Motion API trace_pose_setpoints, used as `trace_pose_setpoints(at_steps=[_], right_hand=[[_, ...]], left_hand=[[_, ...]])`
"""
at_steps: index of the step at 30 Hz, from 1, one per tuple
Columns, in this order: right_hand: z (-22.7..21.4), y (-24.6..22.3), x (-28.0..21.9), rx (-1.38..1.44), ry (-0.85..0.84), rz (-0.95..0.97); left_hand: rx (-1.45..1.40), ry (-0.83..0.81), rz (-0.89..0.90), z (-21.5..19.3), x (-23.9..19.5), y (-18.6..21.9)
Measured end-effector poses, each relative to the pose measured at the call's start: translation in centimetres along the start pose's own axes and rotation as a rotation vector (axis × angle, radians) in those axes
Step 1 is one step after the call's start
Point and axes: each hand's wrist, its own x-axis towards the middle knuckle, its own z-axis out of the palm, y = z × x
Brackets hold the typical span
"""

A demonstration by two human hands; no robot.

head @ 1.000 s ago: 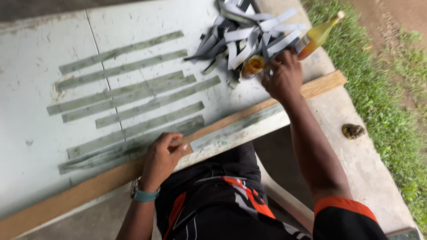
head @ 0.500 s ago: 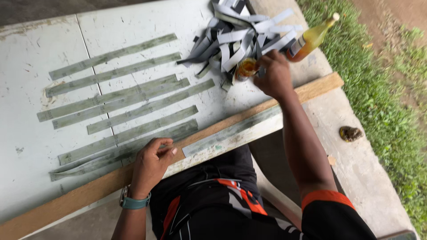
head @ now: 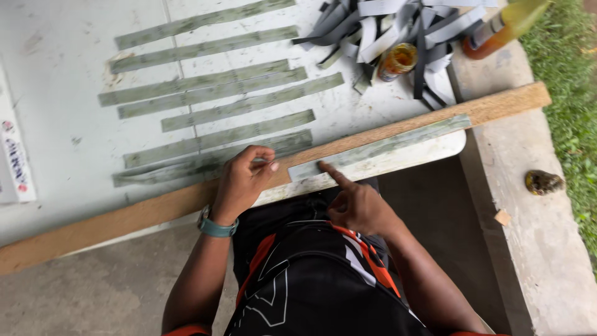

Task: The person repeatedly picks up strips of tape, applies adhesive from a small jar using a brush, and places the strips on a wooden plank. The person handles the tape and adhesive consistently throughout the clip.

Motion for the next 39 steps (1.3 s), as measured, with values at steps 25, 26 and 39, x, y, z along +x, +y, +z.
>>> trace_pose_setpoints(at_steps=[25, 26, 39], right_hand=[[-7.5, 8.5, -1.9, -0.348, 0.424, 0.200], [-7.7, 9.5, -1.9, -0.500, 0.368, 0.233], [-11.5, 18.6, -1.3, -0.802, 0.490, 0.324]], left_hand=[[0.459, 0.024, 0.169, 3.3, -1.5, 3.4], [0.456, 0.017, 0.157, 3.3, -1.1, 3.5], [0.223, -0.034, -0.252, 4.1, -0.5, 2.9]])
